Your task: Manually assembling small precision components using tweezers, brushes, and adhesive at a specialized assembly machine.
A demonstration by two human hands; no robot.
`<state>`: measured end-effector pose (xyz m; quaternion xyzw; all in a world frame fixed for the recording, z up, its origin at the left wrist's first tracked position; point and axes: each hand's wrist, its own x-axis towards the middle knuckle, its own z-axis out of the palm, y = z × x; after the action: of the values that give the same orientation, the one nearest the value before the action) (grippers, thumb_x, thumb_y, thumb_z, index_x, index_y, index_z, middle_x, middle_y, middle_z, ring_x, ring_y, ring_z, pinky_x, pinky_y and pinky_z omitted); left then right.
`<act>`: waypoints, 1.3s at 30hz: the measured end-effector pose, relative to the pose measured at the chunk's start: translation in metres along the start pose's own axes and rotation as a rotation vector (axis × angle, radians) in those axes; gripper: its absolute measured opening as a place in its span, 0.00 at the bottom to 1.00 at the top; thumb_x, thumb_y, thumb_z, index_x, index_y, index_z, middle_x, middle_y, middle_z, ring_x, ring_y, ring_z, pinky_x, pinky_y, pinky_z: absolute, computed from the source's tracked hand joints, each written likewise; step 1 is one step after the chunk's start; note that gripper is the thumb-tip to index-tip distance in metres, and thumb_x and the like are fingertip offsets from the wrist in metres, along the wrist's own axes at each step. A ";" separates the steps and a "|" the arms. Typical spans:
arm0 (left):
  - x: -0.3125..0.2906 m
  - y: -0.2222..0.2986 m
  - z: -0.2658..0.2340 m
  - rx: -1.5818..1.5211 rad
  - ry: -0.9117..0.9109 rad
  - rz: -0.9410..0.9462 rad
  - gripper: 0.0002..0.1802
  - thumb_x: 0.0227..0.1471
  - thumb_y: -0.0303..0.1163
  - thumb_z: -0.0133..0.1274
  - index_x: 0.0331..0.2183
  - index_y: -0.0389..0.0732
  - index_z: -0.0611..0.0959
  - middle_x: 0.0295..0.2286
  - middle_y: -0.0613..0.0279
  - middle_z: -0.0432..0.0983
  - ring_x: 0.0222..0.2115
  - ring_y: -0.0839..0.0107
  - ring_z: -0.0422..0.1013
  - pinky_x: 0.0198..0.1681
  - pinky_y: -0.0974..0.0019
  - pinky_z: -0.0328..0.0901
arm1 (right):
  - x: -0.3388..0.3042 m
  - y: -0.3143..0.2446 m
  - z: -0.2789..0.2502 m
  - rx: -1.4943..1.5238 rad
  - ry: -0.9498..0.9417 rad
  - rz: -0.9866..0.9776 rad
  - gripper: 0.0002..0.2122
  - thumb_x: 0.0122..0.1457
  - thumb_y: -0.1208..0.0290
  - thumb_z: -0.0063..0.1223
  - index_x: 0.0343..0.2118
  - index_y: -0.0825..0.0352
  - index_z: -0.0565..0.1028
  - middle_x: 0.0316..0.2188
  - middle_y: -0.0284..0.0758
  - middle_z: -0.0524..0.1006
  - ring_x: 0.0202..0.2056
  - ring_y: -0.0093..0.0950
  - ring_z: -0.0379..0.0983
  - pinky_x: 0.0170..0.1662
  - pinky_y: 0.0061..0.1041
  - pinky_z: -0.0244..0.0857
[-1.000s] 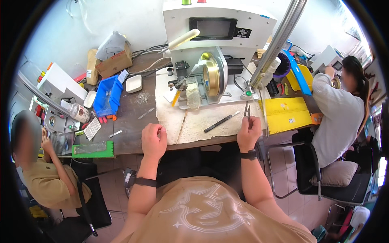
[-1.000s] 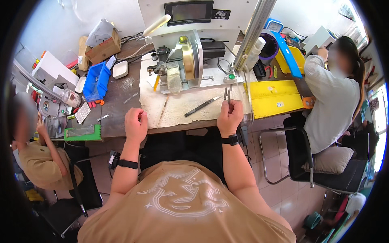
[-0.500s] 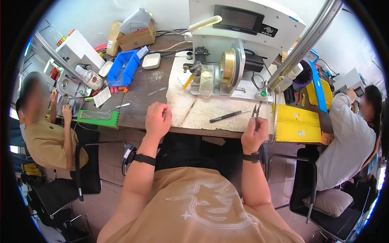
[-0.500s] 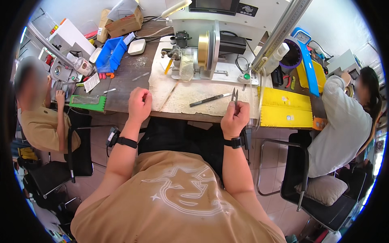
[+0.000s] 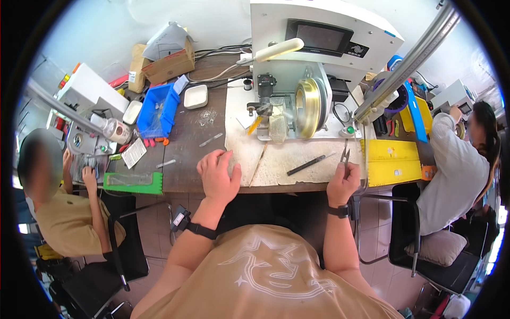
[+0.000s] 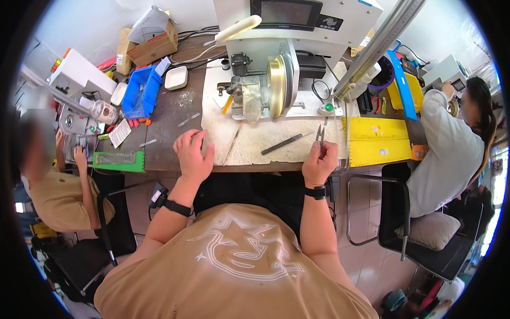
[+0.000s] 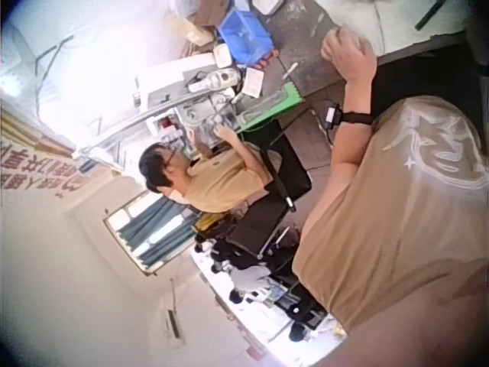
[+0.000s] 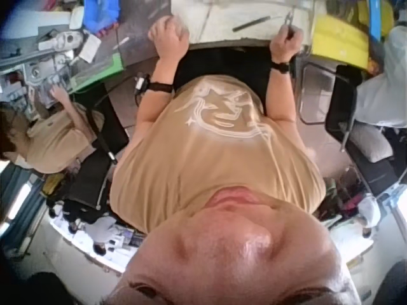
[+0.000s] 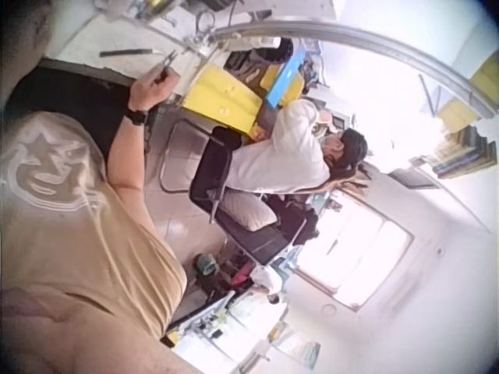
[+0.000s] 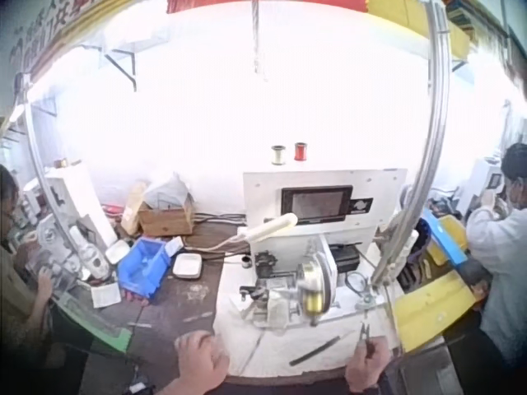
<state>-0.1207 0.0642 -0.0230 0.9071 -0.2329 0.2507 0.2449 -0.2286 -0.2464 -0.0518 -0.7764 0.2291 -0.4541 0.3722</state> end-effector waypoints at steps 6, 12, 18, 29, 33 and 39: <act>0.009 -0.004 0.000 0.016 -0.290 -0.102 0.25 0.55 0.42 0.54 0.50 0.37 0.80 0.52 0.52 0.69 0.56 0.52 0.61 0.59 0.48 0.50 | 0.002 0.003 0.006 -0.067 0.026 0.029 0.05 0.59 0.77 0.56 0.29 0.68 0.70 0.22 0.32 0.66 0.23 0.24 0.60 0.28 0.24 0.58; 0.011 -0.004 -0.001 0.022 -0.356 -0.072 0.29 0.53 0.43 0.56 0.52 0.34 0.77 0.55 0.52 0.67 0.59 0.50 0.58 0.60 0.47 0.49 | 0.004 -0.003 0.007 -0.124 0.018 0.047 0.05 0.59 0.78 0.55 0.29 0.69 0.70 0.22 0.32 0.66 0.23 0.24 0.60 0.27 0.24 0.57; 0.029 -0.016 0.008 0.008 -0.414 0.008 0.35 0.53 0.46 0.55 0.57 0.33 0.73 0.59 0.51 0.66 0.62 0.50 0.58 0.62 0.46 0.46 | 0.004 -0.004 0.009 -0.165 0.026 0.028 0.05 0.59 0.78 0.55 0.28 0.69 0.70 0.22 0.32 0.66 0.22 0.24 0.59 0.27 0.24 0.56; 0.031 -0.019 0.011 -0.023 -0.391 0.023 0.33 0.57 0.47 0.52 0.57 0.35 0.72 0.58 0.50 0.67 0.62 0.50 0.58 0.63 0.42 0.43 | 0.001 0.002 0.009 -0.120 0.087 0.070 0.05 0.59 0.77 0.56 0.29 0.68 0.70 0.23 0.31 0.65 0.23 0.22 0.60 0.28 0.22 0.56; 0.048 -0.023 -0.005 -0.222 -0.213 0.008 0.28 0.57 0.42 0.55 0.55 0.37 0.75 0.53 0.53 0.72 0.57 0.53 0.63 0.63 0.47 0.47 | -0.003 -0.003 0.001 -0.089 0.045 0.054 0.05 0.59 0.78 0.55 0.30 0.69 0.70 0.25 0.32 0.66 0.25 0.23 0.60 0.29 0.22 0.57; 0.114 -0.025 -0.040 -0.526 -0.215 -0.003 0.15 0.55 0.29 0.57 0.44 0.34 0.81 0.43 0.54 0.78 0.47 0.61 0.72 0.53 0.63 0.63 | -0.012 -0.078 -0.008 0.081 -0.108 -0.071 0.04 0.58 0.81 0.56 0.34 0.72 0.73 0.30 0.37 0.75 0.29 0.26 0.68 0.35 0.22 0.64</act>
<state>-0.0334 0.0713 0.0642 0.8342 -0.3130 0.0838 0.4462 -0.2402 -0.1931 0.0054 -0.7918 0.1622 -0.4332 0.3988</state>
